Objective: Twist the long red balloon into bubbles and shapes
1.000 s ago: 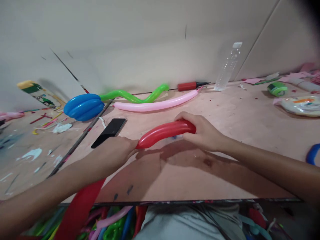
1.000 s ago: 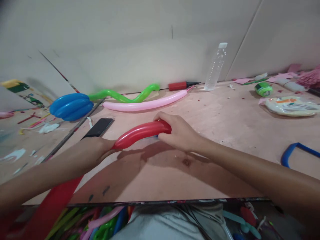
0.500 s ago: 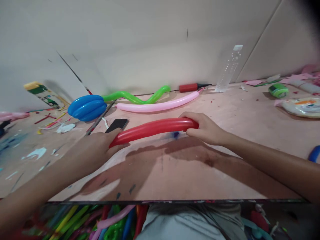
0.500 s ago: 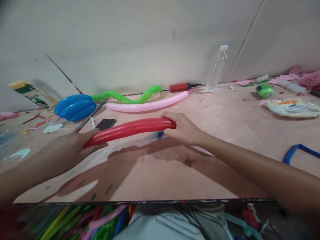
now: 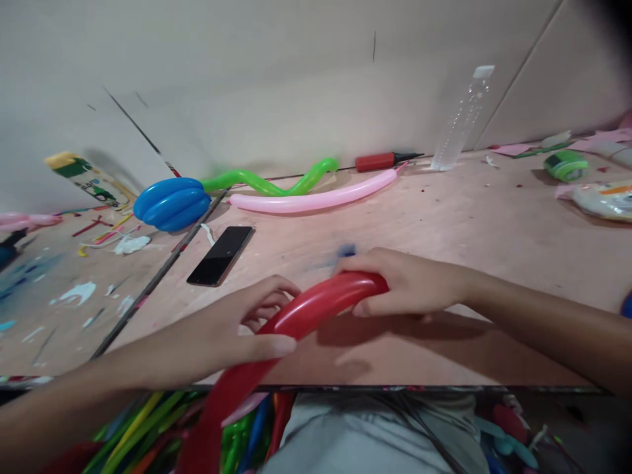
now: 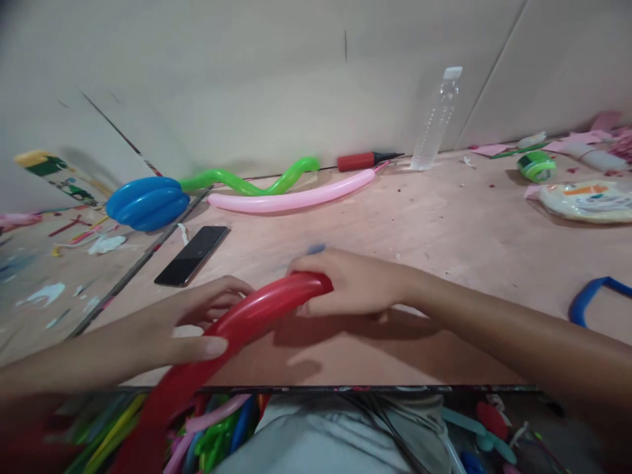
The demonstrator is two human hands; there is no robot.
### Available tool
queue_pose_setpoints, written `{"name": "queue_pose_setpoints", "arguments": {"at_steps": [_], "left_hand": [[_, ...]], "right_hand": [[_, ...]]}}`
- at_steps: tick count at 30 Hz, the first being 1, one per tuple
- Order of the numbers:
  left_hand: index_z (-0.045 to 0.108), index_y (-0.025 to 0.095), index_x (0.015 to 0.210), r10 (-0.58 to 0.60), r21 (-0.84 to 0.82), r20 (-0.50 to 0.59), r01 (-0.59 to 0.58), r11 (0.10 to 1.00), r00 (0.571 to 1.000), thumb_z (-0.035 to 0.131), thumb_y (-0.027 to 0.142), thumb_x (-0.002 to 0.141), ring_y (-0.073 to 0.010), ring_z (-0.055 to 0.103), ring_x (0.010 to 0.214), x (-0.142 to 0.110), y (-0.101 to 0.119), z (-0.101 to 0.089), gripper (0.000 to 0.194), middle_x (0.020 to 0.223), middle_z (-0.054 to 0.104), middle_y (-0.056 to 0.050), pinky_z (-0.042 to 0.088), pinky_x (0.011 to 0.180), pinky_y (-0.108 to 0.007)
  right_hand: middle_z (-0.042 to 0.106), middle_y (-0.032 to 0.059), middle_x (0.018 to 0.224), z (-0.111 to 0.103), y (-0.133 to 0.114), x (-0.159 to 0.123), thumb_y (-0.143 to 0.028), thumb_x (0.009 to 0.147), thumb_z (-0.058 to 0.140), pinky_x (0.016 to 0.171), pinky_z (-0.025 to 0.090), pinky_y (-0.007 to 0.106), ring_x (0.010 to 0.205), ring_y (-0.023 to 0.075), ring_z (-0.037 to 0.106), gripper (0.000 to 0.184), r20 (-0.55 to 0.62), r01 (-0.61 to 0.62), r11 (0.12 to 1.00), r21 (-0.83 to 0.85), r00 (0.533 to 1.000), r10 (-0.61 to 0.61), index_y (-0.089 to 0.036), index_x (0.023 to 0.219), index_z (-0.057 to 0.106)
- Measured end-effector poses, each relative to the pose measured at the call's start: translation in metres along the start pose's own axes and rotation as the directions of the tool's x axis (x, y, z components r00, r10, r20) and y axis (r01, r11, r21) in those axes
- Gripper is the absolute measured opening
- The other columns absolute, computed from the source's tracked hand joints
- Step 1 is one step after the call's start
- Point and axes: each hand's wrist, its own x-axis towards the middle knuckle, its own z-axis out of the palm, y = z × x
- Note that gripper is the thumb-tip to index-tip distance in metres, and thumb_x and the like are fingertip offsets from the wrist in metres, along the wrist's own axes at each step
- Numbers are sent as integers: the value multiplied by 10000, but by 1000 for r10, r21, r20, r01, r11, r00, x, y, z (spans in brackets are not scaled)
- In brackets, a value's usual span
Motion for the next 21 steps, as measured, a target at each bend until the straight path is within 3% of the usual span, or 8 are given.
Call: {"name": "queue_pose_setpoints", "arguments": {"at_steps": [3, 6, 8, 10, 13, 15, 18, 21], "left_hand": [[678, 204, 1149, -79, -145, 188, 107, 984, 979, 730, 423, 867, -178, 690, 643, 28, -2, 33, 361, 840, 732, -20, 564, 581, -263], [632, 185, 1030, -42, -292, 53, 56, 955, 998, 693, 413, 864, -123, 590, 482, 55, -7, 50, 288, 725, 642, 20, 474, 447, -218], [611, 176, 943, -19, -392, -50, -3, 920, 999, 657, 377, 843, -122, 567, 434, 69, -10, 52, 229, 661, 611, 25, 440, 411, -214], [608, 166, 901, -3, -475, -87, -39, 879, 996, 642, 331, 789, -154, 618, 463, 78, -11, 51, 202, 682, 641, -1, 457, 414, -231], [630, 159, 968, 37, -472, -48, -56, 880, 998, 694, 296, 759, -178, 681, 564, 85, -12, 50, 258, 779, 686, -25, 500, 471, -243], [623, 171, 1023, 74, -406, -16, -75, 911, 997, 724, 379, 840, -131, 626, 535, 87, -11, 51, 295, 726, 647, 7, 476, 481, -217], [593, 188, 1044, 128, -358, 33, -107, 928, 991, 640, 556, 946, -71, 484, 488, 87, -13, 55, 384, 649, 536, 55, 386, 460, -176], [562, 190, 997, 154, -368, 90, -111, 923, 984, 594, 571, 976, -54, 415, 523, 87, -15, 55, 382, 702, 486, 59, 326, 463, -164]], "right_hand": [[721, 11, 884, 8, -3, 1, -449, 989, 595, 669, 458, 270, 761, 166, 646, 265, -176, 56, 994, -89, 982, -71, -209, 1002, 707], [708, 29, 869, 5, 5, 4, -425, 1068, 415, 724, 430, 306, 770, 175, 620, 386, -477, -10, 993, -120, 877, -49, -188, 924, 683], [697, 40, 847, -2, 11, 5, -369, 1081, 311, 736, 420, 322, 762, 181, 612, 456, -580, -20, 995, -98, 813, -41, -179, 888, 678], [681, 33, 788, -10, 16, 4, -359, 1076, 299, 723, 411, 328, 724, 183, 602, 463, -571, -27, 992, -124, 819, -49, -175, 934, 700], [680, 20, 778, -16, 20, 4, -396, 1072, 377, 707, 399, 324, 701, 181, 593, 400, -491, -41, 969, -245, 867, -87, -177, 1070, 712], [701, 30, 849, -15, 21, 5, -420, 1074, 413, 712, 404, 320, 741, 182, 607, 378, -459, -28, 961, -275, 882, -106, -177, 1098, 701], [709, 28, 892, -8, 23, 8, -446, 1060, 489, 712, 421, 306, 777, 176, 618, 336, -454, 21, 976, -218, 883, -120, -179, 1059, 692], [718, 19, 908, -3, 24, 11, -394, 1038, 547, 736, 449, 288, 805, 165, 634, 264, -469, 89, 987, -134, 871, -142, -180, 1008, 699]]}}
